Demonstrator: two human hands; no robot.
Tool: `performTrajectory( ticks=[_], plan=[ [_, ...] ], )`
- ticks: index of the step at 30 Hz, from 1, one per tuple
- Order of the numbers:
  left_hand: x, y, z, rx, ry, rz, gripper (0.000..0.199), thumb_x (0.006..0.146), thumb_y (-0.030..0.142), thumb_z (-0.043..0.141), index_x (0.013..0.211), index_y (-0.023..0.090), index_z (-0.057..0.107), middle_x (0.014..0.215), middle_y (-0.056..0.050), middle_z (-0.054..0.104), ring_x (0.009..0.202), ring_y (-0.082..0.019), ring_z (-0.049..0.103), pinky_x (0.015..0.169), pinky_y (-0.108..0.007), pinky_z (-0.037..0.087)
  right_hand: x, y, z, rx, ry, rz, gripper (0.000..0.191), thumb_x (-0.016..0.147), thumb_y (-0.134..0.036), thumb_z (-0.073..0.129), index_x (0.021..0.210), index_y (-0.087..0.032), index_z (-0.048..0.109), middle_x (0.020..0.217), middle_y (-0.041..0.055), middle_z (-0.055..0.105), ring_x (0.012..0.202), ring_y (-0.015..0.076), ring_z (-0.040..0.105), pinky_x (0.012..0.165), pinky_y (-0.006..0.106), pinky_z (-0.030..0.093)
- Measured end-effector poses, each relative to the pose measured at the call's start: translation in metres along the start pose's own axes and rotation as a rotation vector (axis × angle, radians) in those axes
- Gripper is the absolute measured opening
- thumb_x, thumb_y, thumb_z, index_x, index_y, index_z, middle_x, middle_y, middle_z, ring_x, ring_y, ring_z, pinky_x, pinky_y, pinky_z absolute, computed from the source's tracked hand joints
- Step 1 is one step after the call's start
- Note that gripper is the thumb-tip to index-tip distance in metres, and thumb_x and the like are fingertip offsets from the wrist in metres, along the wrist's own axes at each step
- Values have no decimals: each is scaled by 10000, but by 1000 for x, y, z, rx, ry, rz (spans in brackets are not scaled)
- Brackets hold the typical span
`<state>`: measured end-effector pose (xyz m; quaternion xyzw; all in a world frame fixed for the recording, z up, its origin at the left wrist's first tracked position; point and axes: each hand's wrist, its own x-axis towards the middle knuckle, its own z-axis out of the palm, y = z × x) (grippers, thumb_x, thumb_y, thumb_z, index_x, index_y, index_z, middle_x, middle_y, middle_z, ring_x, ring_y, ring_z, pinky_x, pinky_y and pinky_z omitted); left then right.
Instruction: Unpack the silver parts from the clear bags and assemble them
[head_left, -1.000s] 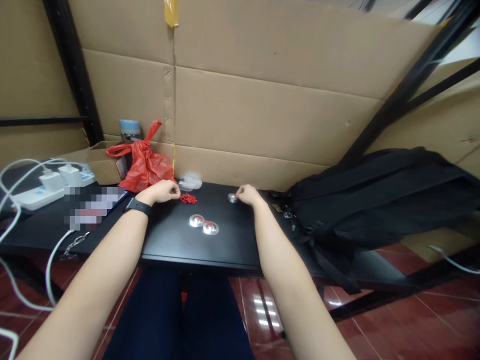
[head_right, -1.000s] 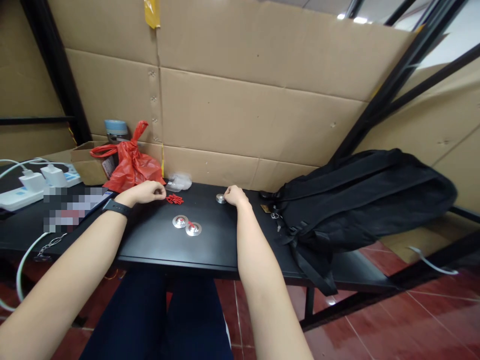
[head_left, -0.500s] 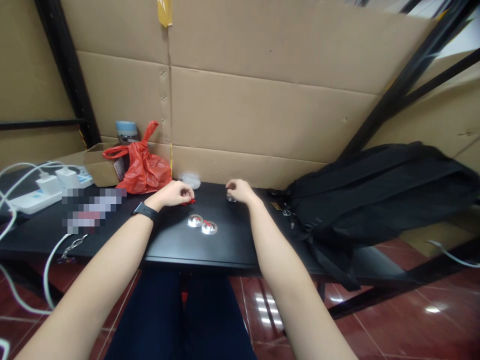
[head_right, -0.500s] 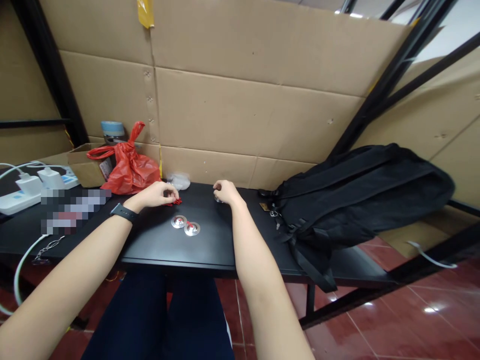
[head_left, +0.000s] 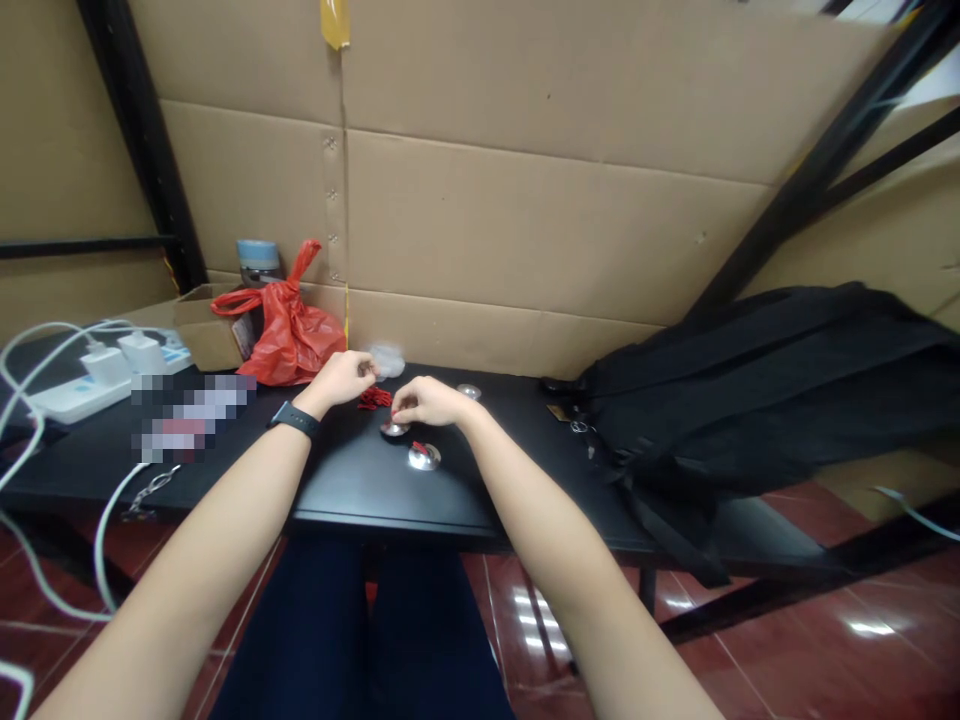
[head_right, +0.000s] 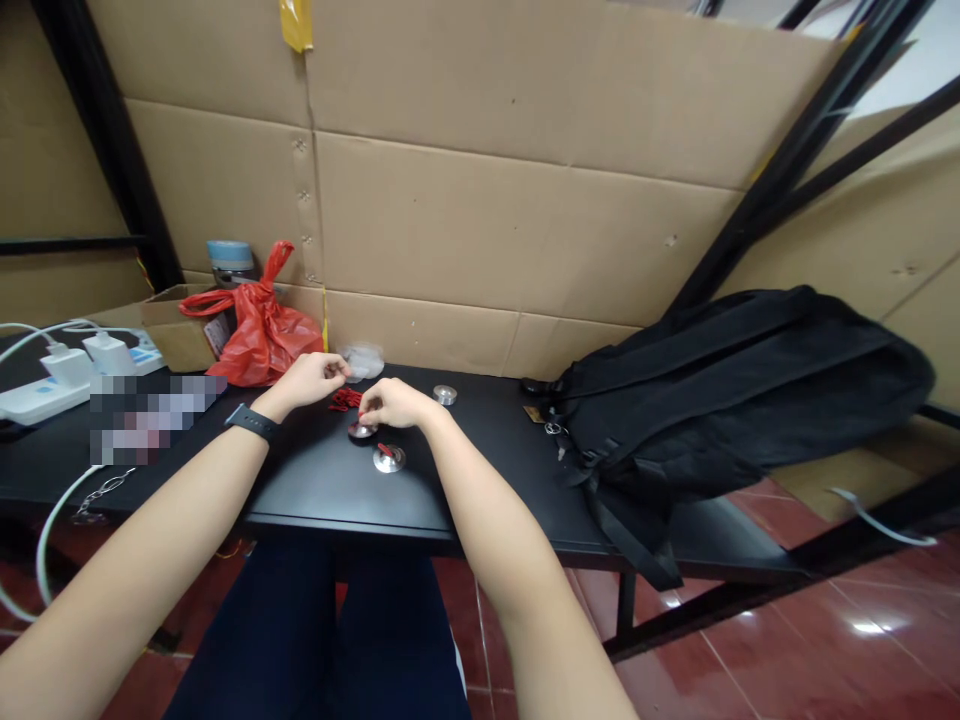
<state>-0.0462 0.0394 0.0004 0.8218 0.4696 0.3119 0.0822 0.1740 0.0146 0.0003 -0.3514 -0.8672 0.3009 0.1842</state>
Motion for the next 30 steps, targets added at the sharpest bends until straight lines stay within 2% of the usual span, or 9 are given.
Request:
performTrajectory(
  ticks=[3,5,8,13,18,22,25,28,30],
  plan=[
    [0,2,2,-50,-69,55,250,768,244,575,922,159,753,822,-38,761,756,-170,688,730,-238,510,3,12,-3,173,281,58,111,825,-248,709,792,-168,638,721,-5,704,620,118,662,628,229,488],
    [0,7,6,-137,-101,131,276,787,300,601,974,163,749,873,-41,771,806,-176,702,778,-242,525,5,17,-2,354,408,79,181,850,-309,701,822,-176,582,791,6,698,629,119,688,608,225,505],
    [-1,16,10,-233,-72,185,299,806,381,631,975,158,737,926,-61,774,856,-192,710,828,-264,535,8,17,3,567,445,72,278,838,-391,729,847,-189,539,841,4,675,686,136,728,612,220,535],
    [-2,25,10,-219,38,147,270,829,372,593,881,145,730,862,-71,768,804,-197,702,780,-267,528,11,8,11,728,438,61,394,792,-517,753,861,-198,532,869,8,684,719,141,736,641,226,564],
    [-3,26,6,-109,14,157,253,793,319,587,864,139,749,795,-58,759,747,-181,681,709,-236,493,12,5,14,616,470,15,462,701,-534,812,915,-211,559,867,-9,681,689,121,694,612,225,561],
    [0,7,0,-19,-35,99,250,759,304,586,843,146,760,778,-55,761,735,-181,686,692,-228,489,9,14,4,488,551,51,440,720,-499,791,968,-215,564,987,20,682,683,120,687,589,227,528],
    [1,-16,-6,51,-139,57,219,711,280,609,808,169,771,760,-38,763,714,-180,694,676,-225,489,0,31,-14,180,692,83,379,704,-425,808,929,-204,598,996,37,692,752,135,669,685,259,529],
    [2,-33,-9,85,-210,18,176,669,261,644,756,187,778,752,-34,769,701,-178,702,665,-221,491,-12,54,-33,-139,700,183,285,700,-345,814,866,-201,632,924,38,716,812,161,652,795,294,513],
    [2,-38,-8,79,-226,-17,157,647,264,666,732,195,779,746,-30,771,697,-178,706,656,-217,494,-20,71,-42,-246,702,288,269,679,-318,830,848,-206,654,912,41,727,845,176,658,813,295,503]
  ],
)
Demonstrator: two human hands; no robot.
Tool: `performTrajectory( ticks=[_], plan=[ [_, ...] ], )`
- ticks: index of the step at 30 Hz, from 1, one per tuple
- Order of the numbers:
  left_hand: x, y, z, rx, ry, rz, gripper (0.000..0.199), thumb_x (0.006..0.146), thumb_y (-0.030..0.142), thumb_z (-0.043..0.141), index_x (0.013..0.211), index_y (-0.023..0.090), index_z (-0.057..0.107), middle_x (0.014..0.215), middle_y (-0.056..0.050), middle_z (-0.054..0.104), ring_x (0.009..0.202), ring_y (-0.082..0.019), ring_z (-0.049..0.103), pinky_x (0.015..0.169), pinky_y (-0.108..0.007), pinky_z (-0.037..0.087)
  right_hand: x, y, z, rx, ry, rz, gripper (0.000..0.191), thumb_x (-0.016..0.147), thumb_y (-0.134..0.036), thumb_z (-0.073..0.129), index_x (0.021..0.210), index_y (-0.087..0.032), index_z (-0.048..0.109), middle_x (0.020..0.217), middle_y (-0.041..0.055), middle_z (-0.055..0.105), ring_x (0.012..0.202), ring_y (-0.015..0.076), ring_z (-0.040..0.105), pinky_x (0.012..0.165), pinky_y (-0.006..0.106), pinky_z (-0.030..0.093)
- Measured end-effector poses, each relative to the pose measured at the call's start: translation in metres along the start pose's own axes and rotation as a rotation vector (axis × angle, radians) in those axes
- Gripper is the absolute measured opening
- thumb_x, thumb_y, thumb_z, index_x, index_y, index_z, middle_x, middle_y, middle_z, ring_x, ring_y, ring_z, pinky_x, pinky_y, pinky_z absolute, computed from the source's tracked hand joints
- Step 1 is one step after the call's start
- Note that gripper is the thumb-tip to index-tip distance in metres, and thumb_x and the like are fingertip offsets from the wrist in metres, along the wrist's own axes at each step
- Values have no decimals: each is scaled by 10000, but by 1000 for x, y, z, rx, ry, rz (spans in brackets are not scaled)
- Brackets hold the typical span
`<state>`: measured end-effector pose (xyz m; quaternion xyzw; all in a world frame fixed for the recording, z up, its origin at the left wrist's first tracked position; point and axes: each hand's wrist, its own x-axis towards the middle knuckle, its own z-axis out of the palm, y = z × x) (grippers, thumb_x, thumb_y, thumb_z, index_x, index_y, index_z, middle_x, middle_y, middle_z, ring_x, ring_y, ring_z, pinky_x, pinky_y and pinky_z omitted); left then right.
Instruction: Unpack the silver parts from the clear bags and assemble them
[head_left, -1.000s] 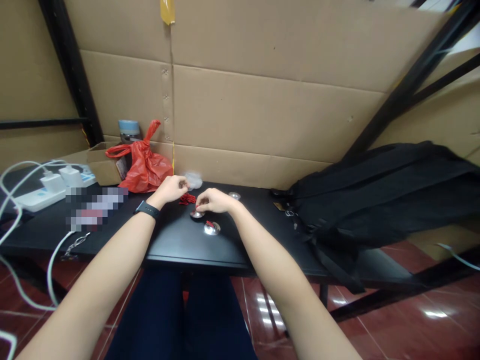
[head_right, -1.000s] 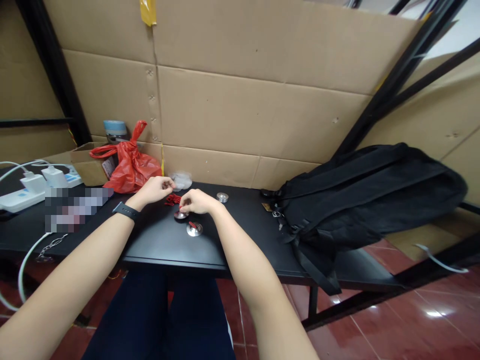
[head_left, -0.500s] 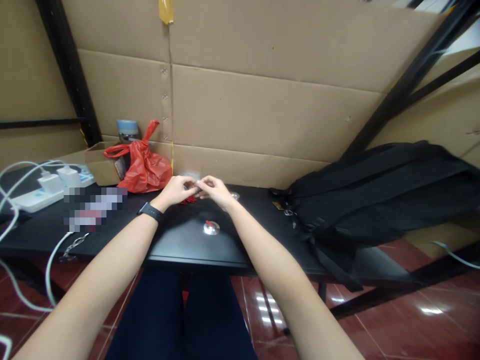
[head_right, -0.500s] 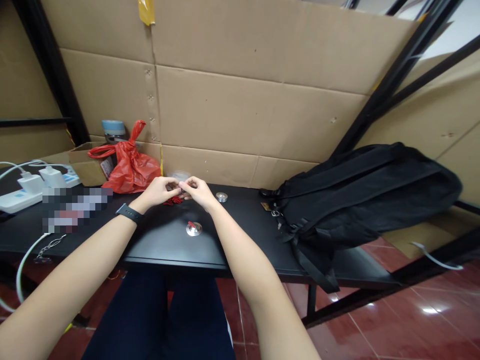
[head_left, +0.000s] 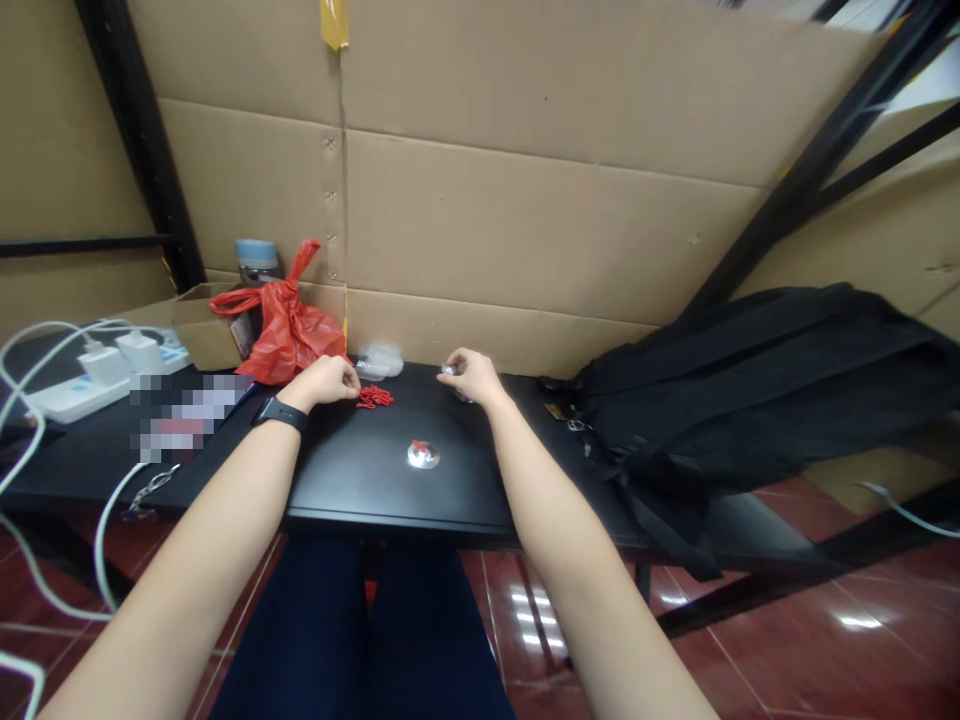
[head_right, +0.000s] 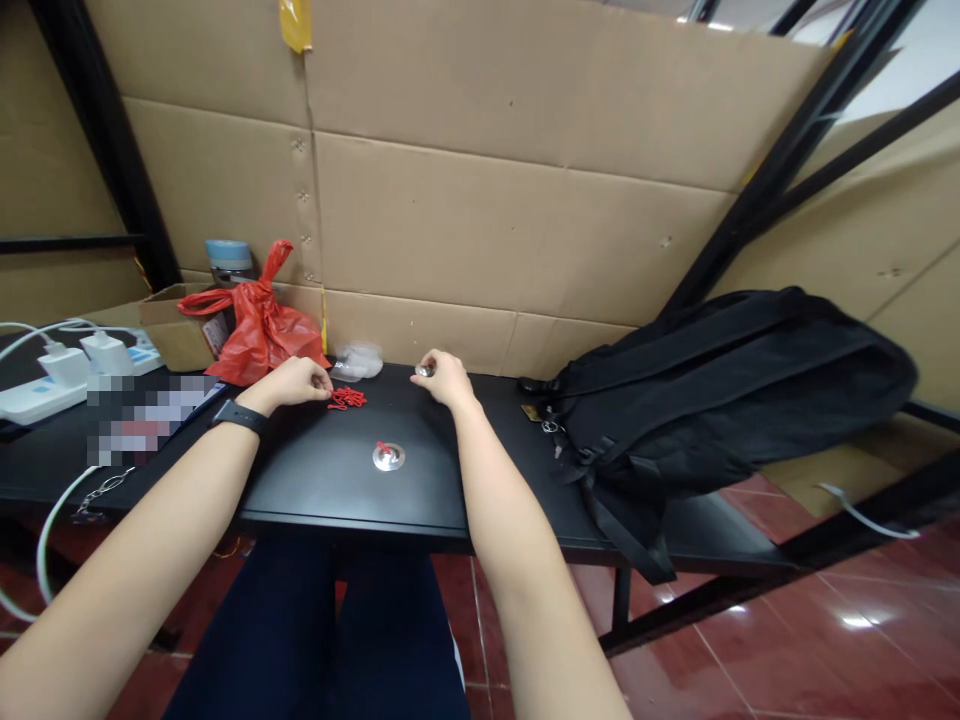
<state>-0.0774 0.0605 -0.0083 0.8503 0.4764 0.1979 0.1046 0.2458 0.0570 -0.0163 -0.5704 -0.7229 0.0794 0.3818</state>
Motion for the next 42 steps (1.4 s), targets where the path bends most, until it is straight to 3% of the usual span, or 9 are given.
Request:
performTrajectory(
  ticks=[8,13,17,21,25,28,31,36,42],
  plan=[
    [-1,0,2,-32,-8,-4,177,663,388,735,671,211,733,688,-9,745,653,-161,681,607,-221,471,1,49,-6,-111,-64,183,310,619,-350,867,844,-200,716,930,60,748,897,193,685,800,283,503],
    [1,-3,5,-33,-89,4,261,588,442,811,670,218,705,667,12,719,608,-147,640,562,-227,437,1,57,-4,6,-142,191,302,625,-352,859,828,-168,732,864,59,744,833,179,688,777,271,504],
    [1,1,6,-25,-24,13,198,627,374,784,656,205,684,646,12,697,590,-135,612,569,-226,425,2,55,-5,0,-189,187,294,613,-298,867,840,-166,733,879,60,749,854,180,693,798,268,506],
    [-3,29,5,-147,-22,125,189,718,372,721,734,185,715,688,-3,695,634,-135,610,610,-229,444,3,51,-7,-101,-207,181,331,591,-277,882,875,-184,738,956,72,753,911,201,698,832,287,514],
    [-5,71,18,-332,-212,318,333,684,407,795,935,189,777,763,-22,699,700,-143,617,640,-232,460,2,46,-8,-152,-172,160,365,638,-313,871,958,-195,739,1082,107,737,1030,238,688,901,326,512],
    [-3,89,33,-387,-380,401,340,651,386,848,924,192,793,791,-32,729,688,-136,612,633,-224,452,1,39,-8,-160,-160,127,347,695,-299,841,1003,-184,732,1117,117,727,1079,247,674,942,346,501],
    [-2,91,41,-366,-418,413,206,734,342,797,834,162,790,755,-35,740,631,-110,594,607,-205,417,0,24,-8,-140,-173,62,274,758,-258,789,1011,-171,727,1105,105,732,1061,231,673,944,347,499],
    [-3,80,29,-354,-233,384,179,812,305,721,837,135,773,754,-39,733,639,-110,581,633,-211,415,-5,-15,-7,-62,-292,-88,261,794,-267,766,1034,-174,725,1088,86,734,945,190,672,874,315,511],
    [-3,77,29,-332,-304,405,311,676,322,846,946,178,792,776,-23,726,703,-133,604,638,-211,428,-12,-41,-8,-19,-558,-233,215,801,-255,755,1003,-183,736,983,44,753,858,161,674,796,266,499]
  ],
)
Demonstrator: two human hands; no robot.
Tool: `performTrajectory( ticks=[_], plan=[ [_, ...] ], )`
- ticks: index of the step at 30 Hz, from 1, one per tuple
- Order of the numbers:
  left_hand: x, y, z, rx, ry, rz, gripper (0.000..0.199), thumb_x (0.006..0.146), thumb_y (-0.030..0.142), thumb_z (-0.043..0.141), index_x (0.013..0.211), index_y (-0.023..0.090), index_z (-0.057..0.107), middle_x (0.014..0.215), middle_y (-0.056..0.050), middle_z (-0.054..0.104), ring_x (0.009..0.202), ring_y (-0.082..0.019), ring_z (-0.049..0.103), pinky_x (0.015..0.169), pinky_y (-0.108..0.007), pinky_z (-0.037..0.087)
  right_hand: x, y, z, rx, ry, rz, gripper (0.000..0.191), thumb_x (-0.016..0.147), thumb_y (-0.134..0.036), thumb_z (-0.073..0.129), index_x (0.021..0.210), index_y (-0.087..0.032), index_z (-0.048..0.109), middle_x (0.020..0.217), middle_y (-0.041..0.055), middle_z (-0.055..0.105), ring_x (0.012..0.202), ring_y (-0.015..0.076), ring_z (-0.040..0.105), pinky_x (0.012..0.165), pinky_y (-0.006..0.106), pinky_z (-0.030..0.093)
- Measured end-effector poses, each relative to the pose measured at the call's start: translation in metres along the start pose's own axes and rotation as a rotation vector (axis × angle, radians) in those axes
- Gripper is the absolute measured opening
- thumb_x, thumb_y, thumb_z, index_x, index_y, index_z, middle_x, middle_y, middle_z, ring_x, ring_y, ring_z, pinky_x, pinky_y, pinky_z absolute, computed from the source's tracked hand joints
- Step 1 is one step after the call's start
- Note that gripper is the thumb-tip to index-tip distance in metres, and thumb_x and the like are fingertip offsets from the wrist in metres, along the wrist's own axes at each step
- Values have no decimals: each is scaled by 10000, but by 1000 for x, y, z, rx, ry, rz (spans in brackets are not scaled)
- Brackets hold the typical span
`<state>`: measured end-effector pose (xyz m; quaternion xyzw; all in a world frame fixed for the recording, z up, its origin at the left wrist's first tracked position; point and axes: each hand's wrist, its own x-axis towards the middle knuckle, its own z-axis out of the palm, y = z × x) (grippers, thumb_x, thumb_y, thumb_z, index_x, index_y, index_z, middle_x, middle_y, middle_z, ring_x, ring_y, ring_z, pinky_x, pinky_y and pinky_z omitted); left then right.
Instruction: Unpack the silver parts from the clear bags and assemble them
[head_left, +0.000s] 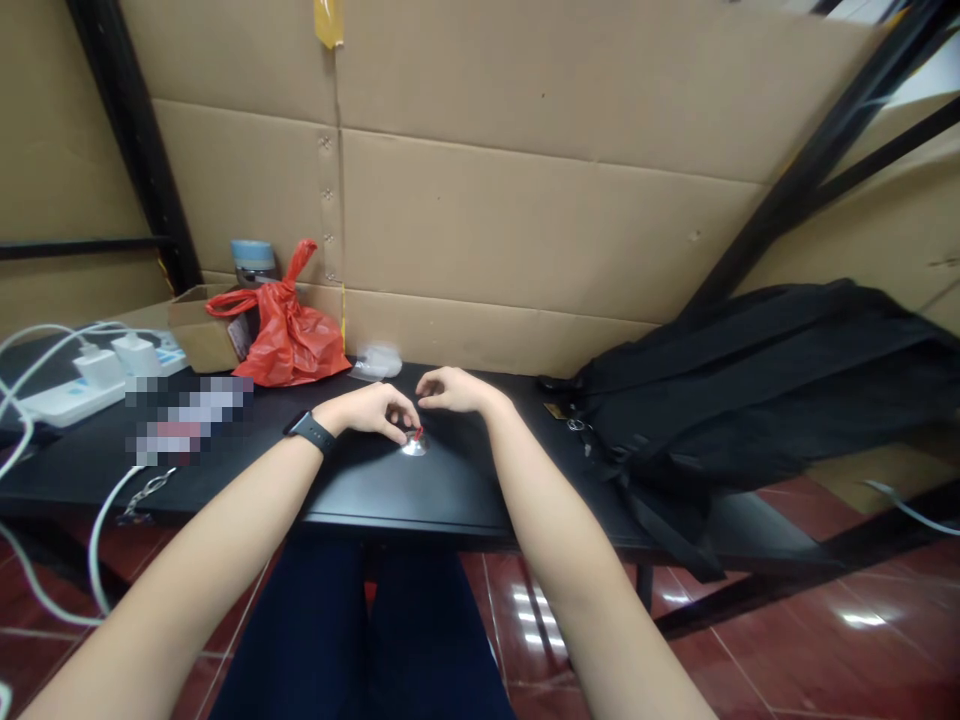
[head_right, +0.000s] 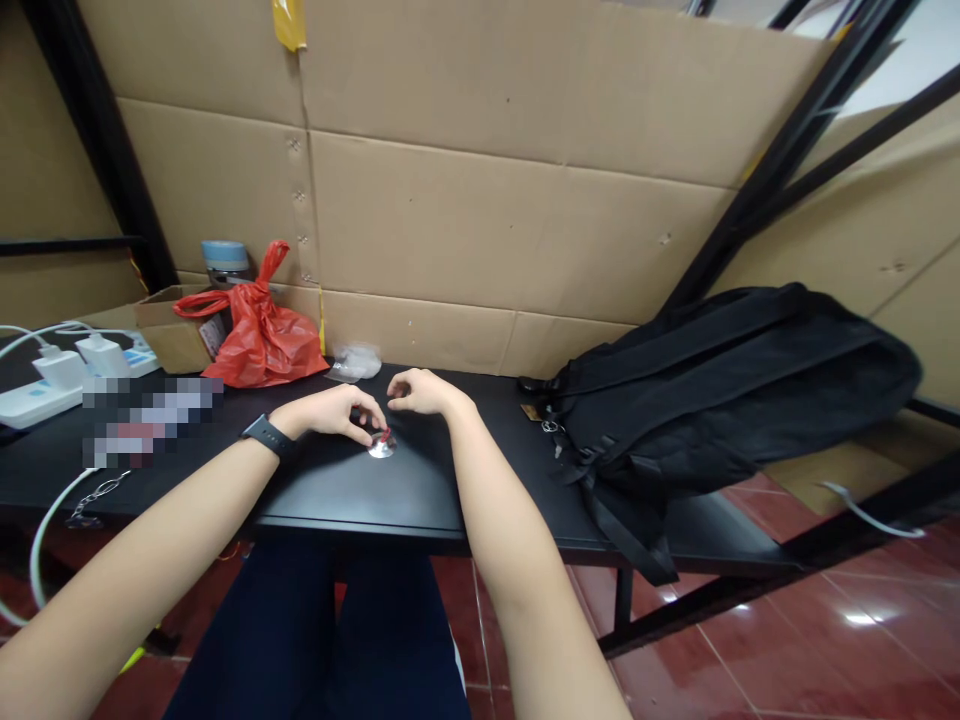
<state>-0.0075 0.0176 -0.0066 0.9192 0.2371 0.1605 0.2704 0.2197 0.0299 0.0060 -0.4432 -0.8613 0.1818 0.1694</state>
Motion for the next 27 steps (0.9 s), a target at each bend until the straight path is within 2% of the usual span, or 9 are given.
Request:
performTrajectory(
  ticks=[2,6,10,15,18,22,27],
  plan=[
    [3,2,5,-21,11,-2,343,689,357,846,975,179,782,806,-32,737,722,-141,629,640,-212,440,0,-1,0,-9,3,-2,207,805,-250,750,1000,-180,738,991,48,754,865,163,675,794,265,496],
    [7,5,14,-85,24,3,262,823,333,734,1017,159,748,825,-54,758,709,-144,683,669,-221,481,0,0,-1,-18,43,6,203,804,-245,748,995,-175,741,1001,60,753,876,172,677,800,273,498],
    [9,4,17,-110,39,27,221,813,247,720,1013,155,737,827,-51,765,714,-149,706,693,-227,507,-1,0,-1,-21,49,20,204,813,-231,735,1010,-180,739,1023,62,752,881,173,678,809,275,501],
    [11,6,22,-133,59,58,260,801,241,738,1047,158,738,919,-74,777,840,-171,726,759,-241,530,-3,-1,-1,-23,62,45,237,818,-220,723,1051,-181,728,1067,67,744,892,176,675,814,276,507],
    [12,10,23,-120,52,75,226,810,209,716,1029,161,746,861,-58,775,787,-157,726,737,-229,525,-3,-1,-1,-32,70,53,259,814,-228,727,1068,-181,727,1093,74,738,893,179,673,819,283,511],
    [9,11,14,-32,139,64,226,780,165,704,1001,163,753,813,-37,764,743,-148,712,706,-217,509,-3,0,-2,-19,66,35,267,800,-236,741,1059,-175,728,1074,77,740,914,180,674,858,291,504],
    [1,6,-2,75,334,14,230,782,169,669,999,170,744,825,-25,765,733,-143,702,691,-215,500,-1,4,-1,33,19,16,248,796,-254,744,1030,-175,729,1021,61,745,876,171,667,834,296,503]
  ],
)
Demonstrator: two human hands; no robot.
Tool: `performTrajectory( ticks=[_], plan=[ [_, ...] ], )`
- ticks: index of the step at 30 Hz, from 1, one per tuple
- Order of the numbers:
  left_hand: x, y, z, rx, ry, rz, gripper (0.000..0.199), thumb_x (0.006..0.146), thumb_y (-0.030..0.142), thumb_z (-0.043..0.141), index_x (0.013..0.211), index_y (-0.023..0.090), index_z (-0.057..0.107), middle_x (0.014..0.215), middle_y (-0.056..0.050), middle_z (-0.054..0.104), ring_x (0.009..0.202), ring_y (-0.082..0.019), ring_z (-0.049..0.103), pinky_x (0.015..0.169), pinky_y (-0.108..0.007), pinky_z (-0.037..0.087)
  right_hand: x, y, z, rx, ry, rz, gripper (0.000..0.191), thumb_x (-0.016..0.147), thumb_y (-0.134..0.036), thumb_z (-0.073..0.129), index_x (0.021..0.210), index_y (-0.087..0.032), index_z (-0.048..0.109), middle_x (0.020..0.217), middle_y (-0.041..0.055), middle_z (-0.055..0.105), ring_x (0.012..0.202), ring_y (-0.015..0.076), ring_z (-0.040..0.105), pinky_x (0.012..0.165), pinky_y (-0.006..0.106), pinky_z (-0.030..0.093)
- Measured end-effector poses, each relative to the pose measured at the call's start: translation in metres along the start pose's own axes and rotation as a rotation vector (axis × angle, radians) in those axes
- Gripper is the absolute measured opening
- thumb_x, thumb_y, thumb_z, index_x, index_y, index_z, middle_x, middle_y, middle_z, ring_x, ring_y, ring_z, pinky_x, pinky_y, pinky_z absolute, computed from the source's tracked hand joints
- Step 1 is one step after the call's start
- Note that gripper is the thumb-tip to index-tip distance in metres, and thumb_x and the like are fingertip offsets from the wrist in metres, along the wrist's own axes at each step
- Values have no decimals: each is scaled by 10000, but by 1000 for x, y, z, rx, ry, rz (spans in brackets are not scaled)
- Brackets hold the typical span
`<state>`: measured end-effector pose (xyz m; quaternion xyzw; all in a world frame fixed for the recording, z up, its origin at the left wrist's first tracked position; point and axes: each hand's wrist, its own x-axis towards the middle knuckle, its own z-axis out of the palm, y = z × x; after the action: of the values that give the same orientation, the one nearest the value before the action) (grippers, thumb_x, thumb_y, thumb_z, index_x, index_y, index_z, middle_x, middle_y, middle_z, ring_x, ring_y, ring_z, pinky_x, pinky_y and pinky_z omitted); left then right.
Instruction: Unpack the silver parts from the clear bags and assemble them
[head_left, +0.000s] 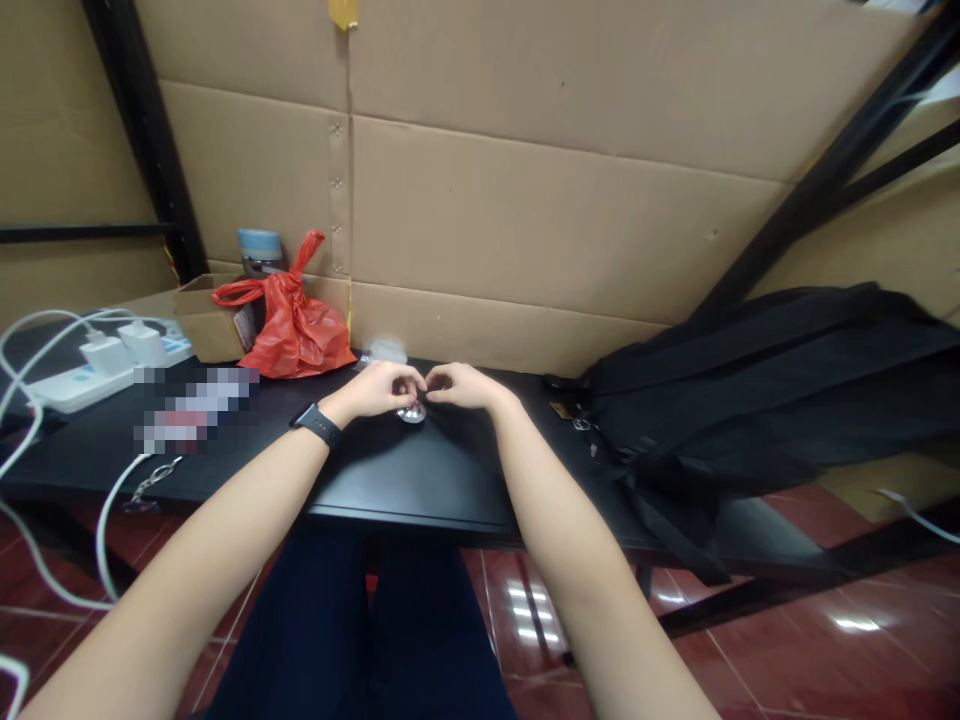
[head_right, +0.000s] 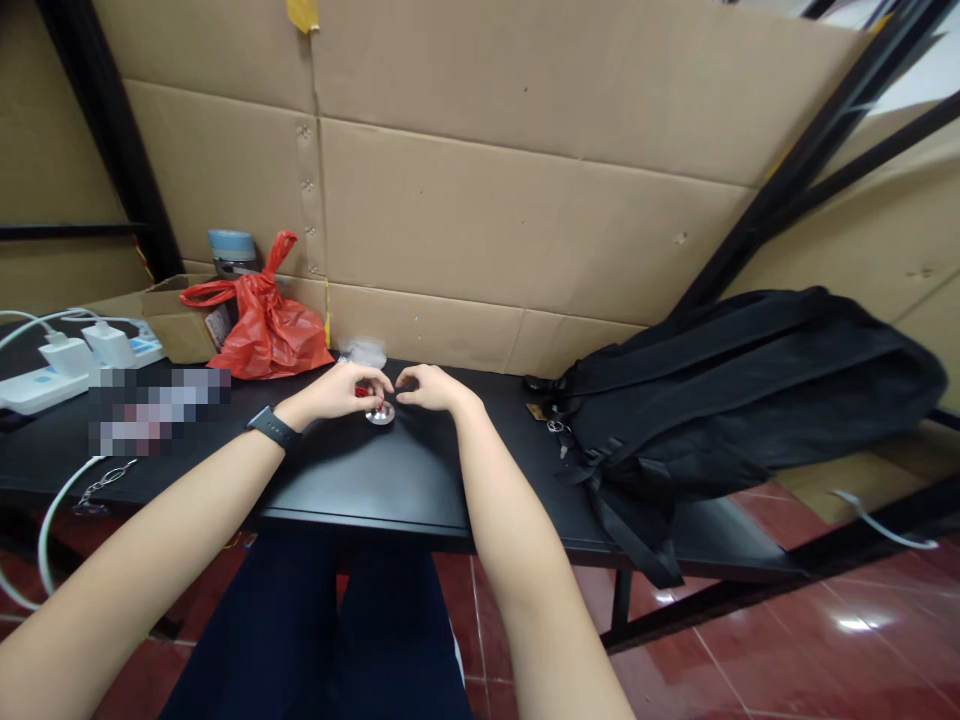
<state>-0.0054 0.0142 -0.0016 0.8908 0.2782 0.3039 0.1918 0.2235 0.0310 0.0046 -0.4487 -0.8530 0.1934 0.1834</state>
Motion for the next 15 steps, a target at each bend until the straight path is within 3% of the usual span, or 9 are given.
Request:
performTrajectory(
  ticks=[4,7,13,15],
  plan=[
    [-1,-3,-6,34,183,-45,200,808,220,656,988,182,735,845,-19,769,787,-157,715,749,-235,519,3,-3,7,172,-52,-62,389,740,-255,792,1105,-165,692,1104,74,722,802,144,660,765,279,520],
    [-2,-1,-8,58,251,-58,172,821,229,643,958,184,735,870,-28,772,828,-169,717,788,-251,526,6,-11,14,285,-37,-128,491,706,-296,830,1148,-158,668,1102,78,719,784,138,656,748,270,526],
    [-2,5,-8,72,273,-72,161,849,254,615,941,182,725,906,-41,774,854,-186,715,835,-281,532,12,-23,26,154,51,-96,489,711,-346,831,1137,-148,697,828,8,709,711,143,632,727,265,491],
    [-1,4,-8,73,303,-79,173,866,261,593,955,184,719,915,-42,773,866,-186,713,845,-281,530,13,-22,27,117,65,-92,495,713,-324,831,1161,-159,698,817,2,706,701,140,626,743,273,489]
  ],
)
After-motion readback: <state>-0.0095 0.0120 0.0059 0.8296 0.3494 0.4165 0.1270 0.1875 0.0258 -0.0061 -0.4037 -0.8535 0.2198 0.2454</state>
